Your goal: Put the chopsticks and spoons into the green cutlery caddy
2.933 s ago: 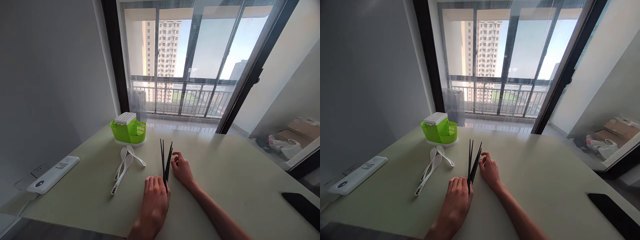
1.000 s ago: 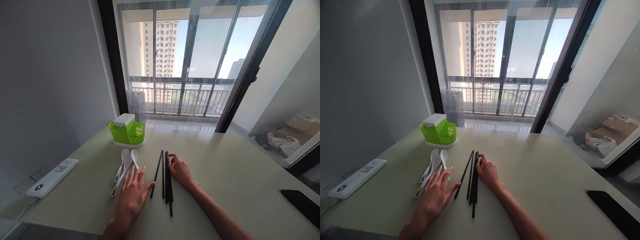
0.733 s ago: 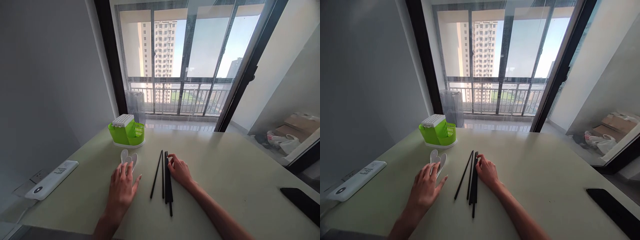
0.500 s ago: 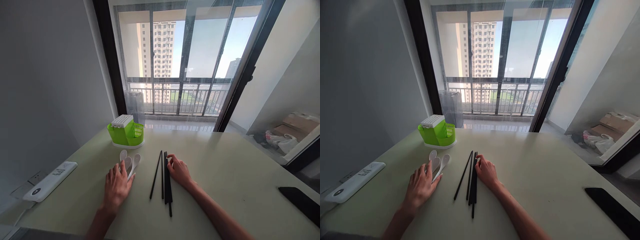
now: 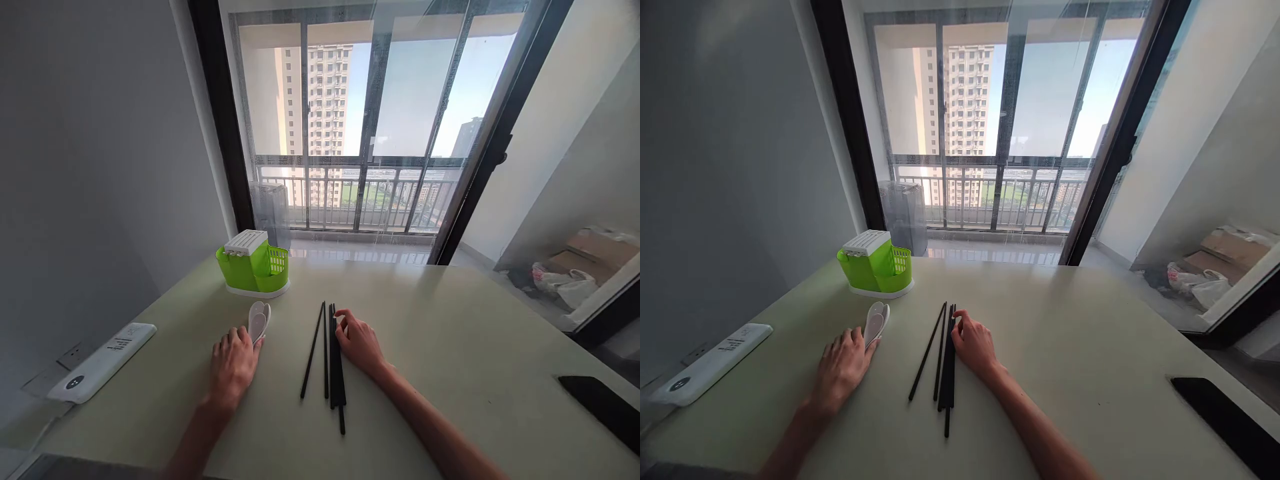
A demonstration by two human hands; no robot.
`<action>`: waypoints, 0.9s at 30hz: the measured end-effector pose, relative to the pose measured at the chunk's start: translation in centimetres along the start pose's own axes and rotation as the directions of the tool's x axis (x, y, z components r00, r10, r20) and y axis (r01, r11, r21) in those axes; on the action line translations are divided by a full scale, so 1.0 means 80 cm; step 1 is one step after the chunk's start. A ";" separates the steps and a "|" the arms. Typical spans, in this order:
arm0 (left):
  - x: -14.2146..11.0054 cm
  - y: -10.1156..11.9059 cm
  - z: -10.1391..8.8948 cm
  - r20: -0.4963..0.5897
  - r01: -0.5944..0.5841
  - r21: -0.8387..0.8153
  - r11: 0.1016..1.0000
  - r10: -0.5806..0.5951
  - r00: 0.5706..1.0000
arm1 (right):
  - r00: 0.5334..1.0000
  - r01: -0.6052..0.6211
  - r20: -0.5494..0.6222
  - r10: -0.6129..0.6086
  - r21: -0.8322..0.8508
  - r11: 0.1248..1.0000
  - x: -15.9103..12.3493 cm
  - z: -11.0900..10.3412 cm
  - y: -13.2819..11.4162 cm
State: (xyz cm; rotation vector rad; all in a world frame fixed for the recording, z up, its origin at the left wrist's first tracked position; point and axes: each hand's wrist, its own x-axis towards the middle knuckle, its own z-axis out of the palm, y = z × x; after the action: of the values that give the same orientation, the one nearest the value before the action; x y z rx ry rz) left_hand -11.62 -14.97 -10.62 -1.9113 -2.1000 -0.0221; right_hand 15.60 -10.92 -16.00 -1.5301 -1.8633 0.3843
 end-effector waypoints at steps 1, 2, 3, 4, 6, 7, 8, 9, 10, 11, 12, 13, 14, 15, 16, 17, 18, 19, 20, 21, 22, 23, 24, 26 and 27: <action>0.000 0.002 -0.001 0.005 -0.011 -0.003 1.000 0.011 1.000 | 1.000 0.000 -0.001 0.000 0.000 1.000 0.000 0.000 0.000; -0.001 0.004 -0.003 0.011 -0.022 -0.007 1.000 0.022 1.000 | 1.000 -0.001 -0.003 0.001 0.000 1.000 0.000 0.001 0.000; -0.001 0.006 -0.003 0.017 -0.031 -0.013 0.999 0.031 0.999 | 1.000 -0.001 -0.005 0.001 0.000 1.000 0.000 0.001 0.001; -0.001 0.008 -0.004 0.024 -0.038 -0.023 0.999 0.039 0.999 | 1.000 -0.001 -0.006 0.001 0.002 1.000 0.000 0.001 0.001; 0.000 0.013 -0.004 0.048 -0.047 -0.053 0.998 0.049 0.998 | 1.000 -0.002 -0.008 0.002 0.007 1.000 0.000 0.001 0.001; 0.000 0.016 -0.004 0.062 -0.048 -0.072 0.996 0.053 0.997 | 1.000 -0.002 -0.009 0.002 0.012 1.000 0.000 0.002 0.001; 0.000 0.019 -0.004 0.077 -0.050 -0.094 0.994 0.057 0.995 | 1.000 -0.002 -0.009 0.002 0.017 1.000 0.000 0.002 0.001; -0.001 0.023 -0.005 0.092 -0.053 -0.119 0.992 0.064 0.994 | 1.000 -0.003 -0.010 0.004 0.024 1.000 0.000 0.002 0.001; -0.002 0.027 -0.006 0.100 -0.058 -0.142 0.988 0.073 0.992 | 1.000 -0.005 -0.010 0.005 0.033 0.999 0.000 0.002 0.001; -0.003 0.032 -0.007 0.105 -0.066 -0.163 0.984 0.084 0.991 | 1.000 -0.007 -0.010 0.008 0.044 0.999 0.000 0.001 0.000; -0.004 0.038 -0.010 0.109 -0.079 -0.182 0.980 0.100 0.989 | 1.000 -0.010 -0.011 0.011 0.057 0.998 0.000 0.001 0.000; -0.005 0.044 -0.013 0.111 -0.098 -0.200 0.975 0.122 0.986 | 1.000 -0.014 -0.014 0.015 0.075 0.997 0.000 0.001 0.000; -0.007 0.051 -0.017 0.112 -0.121 -0.218 0.968 0.148 0.983 | 1.000 -0.019 -0.018 0.021 0.097 0.995 0.000 0.001 0.000; -0.008 0.060 -0.021 0.115 -0.144 -0.240 0.960 0.175 0.978 | 0.999 -0.026 -0.025 0.030 0.123 0.992 0.000 0.001 0.000; -0.009 0.069 -0.026 0.118 -0.165 -0.267 0.949 0.202 0.972 | 0.999 -0.035 -0.034 0.041 0.156 0.987 0.000 0.002 0.000; -0.009 0.078 -0.030 0.122 -0.182 -0.299 0.937 0.227 0.966 | 0.997 -0.046 -0.046 0.056 0.195 0.980 0.001 0.002 0.000; -0.009 0.088 -0.035 0.120 -0.199 -0.332 0.922 0.251 0.961 | 0.995 -0.059 -0.058 0.075 0.241 0.969 0.003 0.002 0.001; -0.009 0.098 -0.040 0.117 -0.215 -0.362 0.907 0.273 0.955 | 0.993 -0.073 -0.068 0.097 0.295 0.953 0.005 0.002 0.003; -0.008 0.108 -0.044 0.114 -0.234 -0.388 0.891 0.298 0.948 | 0.990 -0.087 -0.074 0.121 0.354 0.931 0.007 0.001 0.004; -0.008 0.118 -0.048 0.108 -0.255 -0.409 0.876 0.324 0.940 | 0.987 -0.102 -0.073 0.145 0.417 0.903 0.010 0.001 0.007; -0.007 0.127 -0.051 0.099 -0.278 -0.423 0.862 0.349 0.932 | 0.984 -0.116 -0.065 0.167 0.480 0.869 0.013 0.000 0.009; -0.006 0.136 -0.054 0.093 -0.300 -0.432 0.851 0.372 0.923 | 0.981 -0.130 -0.052 0.186 0.540 0.832 0.016 -0.001 0.011; -0.005 0.146 -0.056 0.092 -0.318 -0.436 0.842 0.393 0.915 | 0.979 -0.141 -0.035 0.200 0.594 0.792 0.018 -0.002 0.014; -0.005 0.163 -0.060 0.108 -0.345 -0.443 0.828 0.431 0.896 | 0.978 -0.154 0.001 0.210 0.683 0.714 0.023 -0.006 0.019; -0.005 0.172 -0.062 0.122 -0.352 -0.450 0.821 0.447 0.886 | 0.978 -0.156 0.017 0.207 0.718 0.678 0.024 -0.009 0.021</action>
State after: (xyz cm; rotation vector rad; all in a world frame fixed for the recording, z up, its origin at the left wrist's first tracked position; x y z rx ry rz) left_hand 2.84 -14.85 -8.58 -2.7065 -1.8787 -0.1876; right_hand 17.18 -8.76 -15.92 -1.1384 -1.2518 1.0143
